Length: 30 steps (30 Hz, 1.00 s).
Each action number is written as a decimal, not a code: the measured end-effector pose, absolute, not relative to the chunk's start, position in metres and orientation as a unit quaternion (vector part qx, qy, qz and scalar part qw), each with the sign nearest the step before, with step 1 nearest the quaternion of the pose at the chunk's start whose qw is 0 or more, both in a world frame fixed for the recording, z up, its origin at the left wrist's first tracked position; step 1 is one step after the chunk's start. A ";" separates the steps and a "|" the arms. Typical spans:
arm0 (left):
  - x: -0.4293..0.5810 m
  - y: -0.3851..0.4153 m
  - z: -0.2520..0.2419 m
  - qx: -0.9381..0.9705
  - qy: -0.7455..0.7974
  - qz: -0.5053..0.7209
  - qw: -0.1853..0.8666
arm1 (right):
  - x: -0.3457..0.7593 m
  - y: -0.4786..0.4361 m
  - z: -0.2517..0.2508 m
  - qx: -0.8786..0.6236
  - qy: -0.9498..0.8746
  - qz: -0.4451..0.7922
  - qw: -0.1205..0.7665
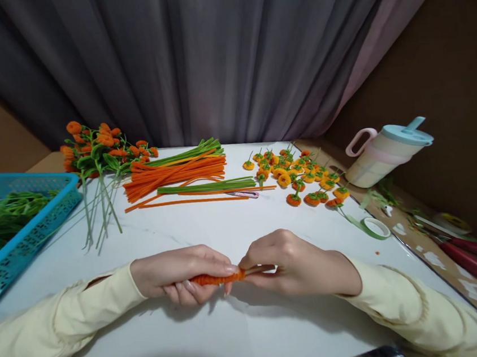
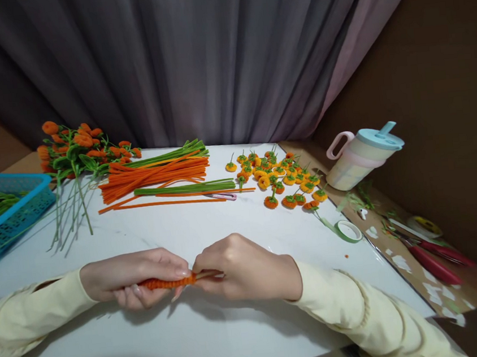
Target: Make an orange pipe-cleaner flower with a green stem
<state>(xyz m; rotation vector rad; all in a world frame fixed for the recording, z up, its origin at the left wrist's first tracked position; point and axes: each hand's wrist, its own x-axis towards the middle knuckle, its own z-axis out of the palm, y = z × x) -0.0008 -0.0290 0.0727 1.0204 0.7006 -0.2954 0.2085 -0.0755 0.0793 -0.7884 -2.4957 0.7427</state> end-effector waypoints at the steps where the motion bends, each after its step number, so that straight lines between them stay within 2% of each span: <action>1: -0.001 -0.029 0.073 0.478 0.327 -0.138 0.803 | 0.208 -0.075 0.080 -0.286 -0.894 0.277 0.207; 16: -0.001 -0.033 0.068 0.525 0.320 -0.102 0.782 | 0.206 -0.073 0.073 -0.354 -0.853 0.334 0.190; 24: 0.000 -0.023 0.049 0.525 0.334 -0.067 0.780 | 0.239 -0.084 0.072 -0.452 -0.863 0.160 0.156; 27: 0.003 -0.019 0.040 0.524 0.351 -0.061 0.773 | 0.305 -0.095 0.076 -0.577 -0.800 0.056 0.157; 30: 0.005 -0.017 0.037 0.521 0.367 -0.060 0.768 | 0.386 -0.108 0.072 -0.758 -0.646 -0.020 0.087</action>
